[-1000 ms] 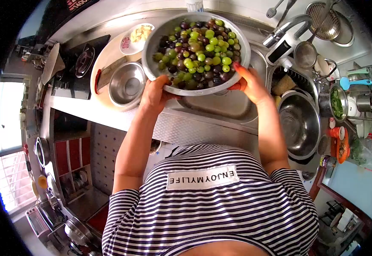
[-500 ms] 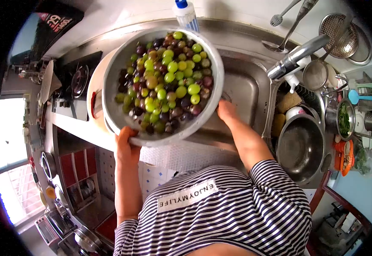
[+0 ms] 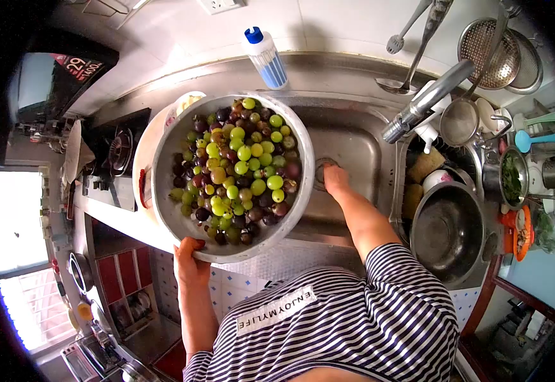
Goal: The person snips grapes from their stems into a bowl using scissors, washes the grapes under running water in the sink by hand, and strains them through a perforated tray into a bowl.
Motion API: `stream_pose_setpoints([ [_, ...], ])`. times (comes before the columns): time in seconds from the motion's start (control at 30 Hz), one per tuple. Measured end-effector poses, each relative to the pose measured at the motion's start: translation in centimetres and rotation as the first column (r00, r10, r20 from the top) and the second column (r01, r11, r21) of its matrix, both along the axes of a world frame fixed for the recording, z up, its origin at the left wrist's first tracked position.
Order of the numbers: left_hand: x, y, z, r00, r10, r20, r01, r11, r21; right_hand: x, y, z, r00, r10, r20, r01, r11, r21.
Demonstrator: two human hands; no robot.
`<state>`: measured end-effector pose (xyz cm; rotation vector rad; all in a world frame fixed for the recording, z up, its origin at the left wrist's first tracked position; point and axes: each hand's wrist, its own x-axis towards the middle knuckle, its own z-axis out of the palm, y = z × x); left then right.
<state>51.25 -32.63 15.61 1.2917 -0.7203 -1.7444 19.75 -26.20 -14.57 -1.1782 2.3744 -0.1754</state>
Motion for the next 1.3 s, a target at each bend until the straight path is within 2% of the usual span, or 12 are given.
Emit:
stream_pose_setpoints([
  [0.33,0.4,0.6,0.1,0.997,-0.076,0.004,0.076,0.997,0.033,-1.8,-0.8,0.4,0.995,0.082,-0.048,-0.076,0.989,0.127],
  [0.37,-0.1,0.6,0.4,0.995,-0.098,-0.003,0.098,0.995,0.004,-2.4,-1.4,-1.2,0.999,0.016,-0.046,-0.017,1.000,-0.011],
  [0.5,0.4,0.1,-0.1,0.986,-0.165,-0.028,0.165,0.986,0.004,-4.3,-3.8,13.8,0.919,0.183,0.349,-0.233,0.966,0.108],
  [0.6,0.8,0.0,0.4,0.969,-0.237,-0.071,0.238,0.971,0.001,-3.5,-2.0,18.6,0.541,-0.033,0.840,0.205,0.974,-0.094],
  [0.63,0.6,-0.3,0.3,0.963,-0.261,-0.069,0.263,0.965,0.010,-3.1,-1.4,18.3,0.044,0.015,0.999,0.564,0.825,-0.038],
  [0.7,0.9,-0.5,0.4,0.946,-0.323,-0.021,0.322,0.946,-0.038,-1.4,0.4,14.3,-0.030,-0.010,1.000,0.430,0.902,0.021],
  [0.73,1.2,-0.5,0.4,0.930,-0.366,0.032,0.367,0.927,-0.079,-0.3,1.3,9.1,0.812,0.024,0.583,0.187,0.936,-0.298],
  [0.77,1.4,-0.5,0.5,0.927,-0.374,0.029,0.376,0.923,-0.082,0.3,1.7,5.4,0.933,0.114,-0.341,-0.212,0.940,-0.266],
  [0.8,1.6,-0.7,0.6,0.920,-0.392,0.019,0.392,0.917,-0.077,0.8,1.9,7.7,0.933,0.105,-0.345,-0.205,0.942,-0.267],
  [0.9,1.4,-1.9,-0.2,0.940,-0.334,0.068,0.336,0.941,-0.027,1.2,2.1,23.0,0.966,0.084,0.245,-0.056,0.991,-0.120],
  [1.1,1.3,-2.9,1.8,0.866,-0.488,-0.107,0.485,0.873,-0.056,2.5,6.4,33.9,0.968,-0.192,0.158,0.249,0.709,-0.660],
  [1.3,-4.1,0.6,2.0,0.736,-0.677,0.015,0.677,0.735,-0.052,3.5,12.8,38.8,0.999,0.045,-0.015,-0.044,0.750,-0.660],
])
